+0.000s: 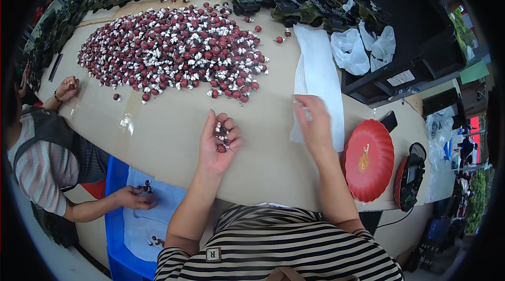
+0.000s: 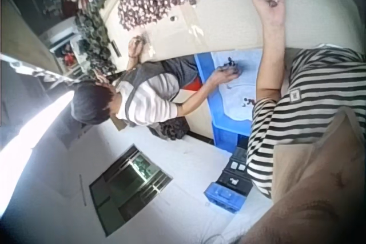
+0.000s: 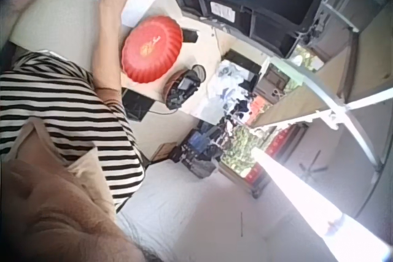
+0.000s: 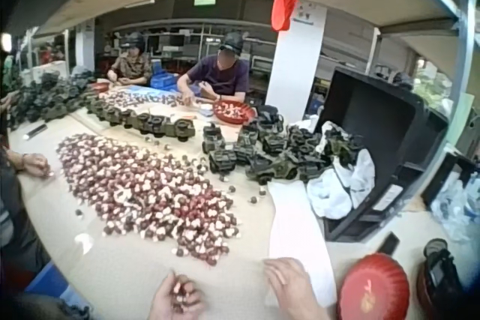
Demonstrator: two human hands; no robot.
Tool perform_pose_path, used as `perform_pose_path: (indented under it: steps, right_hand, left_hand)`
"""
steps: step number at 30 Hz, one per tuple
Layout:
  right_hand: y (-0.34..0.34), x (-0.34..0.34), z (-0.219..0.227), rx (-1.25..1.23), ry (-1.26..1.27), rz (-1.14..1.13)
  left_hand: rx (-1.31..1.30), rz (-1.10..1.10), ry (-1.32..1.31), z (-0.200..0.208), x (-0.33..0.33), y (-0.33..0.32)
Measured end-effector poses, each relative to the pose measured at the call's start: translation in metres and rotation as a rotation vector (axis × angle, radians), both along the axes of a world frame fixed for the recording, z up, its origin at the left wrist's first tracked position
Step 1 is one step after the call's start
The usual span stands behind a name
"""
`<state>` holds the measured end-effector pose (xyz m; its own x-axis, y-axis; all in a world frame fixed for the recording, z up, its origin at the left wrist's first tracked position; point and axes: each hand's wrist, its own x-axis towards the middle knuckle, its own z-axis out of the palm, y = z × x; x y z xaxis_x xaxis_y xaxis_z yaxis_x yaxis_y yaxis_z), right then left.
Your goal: The person carries a stool, a tray, and a crate to a workbench, sets them down, and takes off a glove. The person then picks up small toy components and assembles them by hand.
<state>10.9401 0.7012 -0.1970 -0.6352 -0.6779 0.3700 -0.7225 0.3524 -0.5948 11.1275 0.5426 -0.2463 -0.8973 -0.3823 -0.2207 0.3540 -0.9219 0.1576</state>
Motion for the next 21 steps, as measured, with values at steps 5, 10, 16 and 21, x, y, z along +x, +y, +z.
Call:
perform_pose_path:
  steps: [5, 10, 16, 21]
  right_hand:
    - [-0.077, 0.027, -0.008, -0.031, -0.04, 0.35]
    - [-0.071, 0.005, -0.033, -0.038, -0.028, 0.315]
    - [-0.057, 0.06, -0.03, -0.176, -0.891, 0.329]
    - [-0.005, 0.068, -0.001, -0.217, -0.523, 0.454]
  left_hand:
    - [0.064, 0.051, 0.046, -0.001, 0.005, -0.005]
    - [0.073, 0.008, 0.006, 0.006, -0.004, 0.005]
    - [-0.198, -0.001, -0.231, 0.004, 0.004, 0.01]
    - [-0.632, -0.115, -0.253, 0.003, -0.012, 0.035]
